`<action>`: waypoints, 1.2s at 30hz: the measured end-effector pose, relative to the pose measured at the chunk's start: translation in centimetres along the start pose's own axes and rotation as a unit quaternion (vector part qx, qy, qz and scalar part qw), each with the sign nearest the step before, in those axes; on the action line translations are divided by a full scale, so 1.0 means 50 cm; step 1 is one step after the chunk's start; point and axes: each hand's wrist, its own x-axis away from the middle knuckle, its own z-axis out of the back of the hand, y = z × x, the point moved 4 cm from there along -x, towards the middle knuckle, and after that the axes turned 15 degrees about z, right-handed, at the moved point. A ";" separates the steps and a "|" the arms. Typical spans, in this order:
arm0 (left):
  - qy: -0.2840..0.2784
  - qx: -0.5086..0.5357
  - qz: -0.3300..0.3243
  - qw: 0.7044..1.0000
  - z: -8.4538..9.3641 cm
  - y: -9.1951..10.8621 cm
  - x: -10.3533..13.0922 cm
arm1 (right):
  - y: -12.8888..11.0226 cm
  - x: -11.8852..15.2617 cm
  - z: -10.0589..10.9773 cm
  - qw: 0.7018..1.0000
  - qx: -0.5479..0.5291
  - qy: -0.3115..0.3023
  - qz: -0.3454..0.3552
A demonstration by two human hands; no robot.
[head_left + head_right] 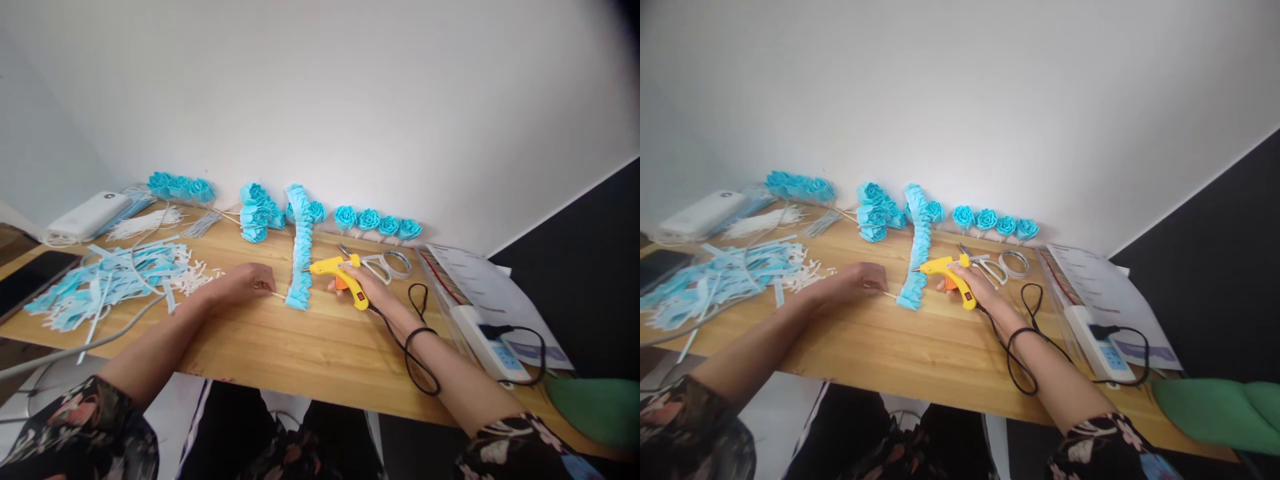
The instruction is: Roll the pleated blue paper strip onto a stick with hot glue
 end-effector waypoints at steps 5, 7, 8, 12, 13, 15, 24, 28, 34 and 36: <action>0.003 -0.005 0.014 1.000 0.001 0.002 0.002 | 0.029 0.012 -0.001 0.999 -0.038 -0.003 0.003; 0.003 -0.007 0.017 1.000 0.002 0.005 0.002 | 0.039 0.021 0.002 0.999 -0.035 -0.004 0.013; 0.003 -0.008 0.016 1.000 0.003 0.006 0.001 | 0.041 0.025 0.002 0.999 -0.030 -0.009 0.018; -0.002 0.003 0.022 1.000 0.003 0.006 0.000 | 0.040 0.034 -0.001 0.999 -0.023 -0.020 0.024; -0.004 0.009 0.028 1.000 0.003 0.004 0.000 | 0.039 0.034 -0.002 0.999 -0.027 -0.015 0.025; -0.010 0.015 0.041 0.999 0.003 0.002 -0.001 | 0.037 0.033 -0.004 0.999 -0.035 -0.003 0.026; -0.018 0.009 0.042 0.999 0.004 0.003 0.000 | 0.034 0.032 -0.013 0.999 -0.031 -0.022 0.029; -0.010 0.012 0.046 0.999 0.003 0.003 0.000 | 0.034 0.031 -0.013 0.999 -0.035 -0.019 0.036; -0.008 0.026 0.033 0.999 0.004 0.003 -0.001 | 0.029 0.034 -0.015 0.999 0.000 -0.023 0.025; -0.005 0.024 0.030 0.999 0.005 0.002 -0.001 | 0.027 0.036 -0.019 0.999 0.021 -0.039 0.021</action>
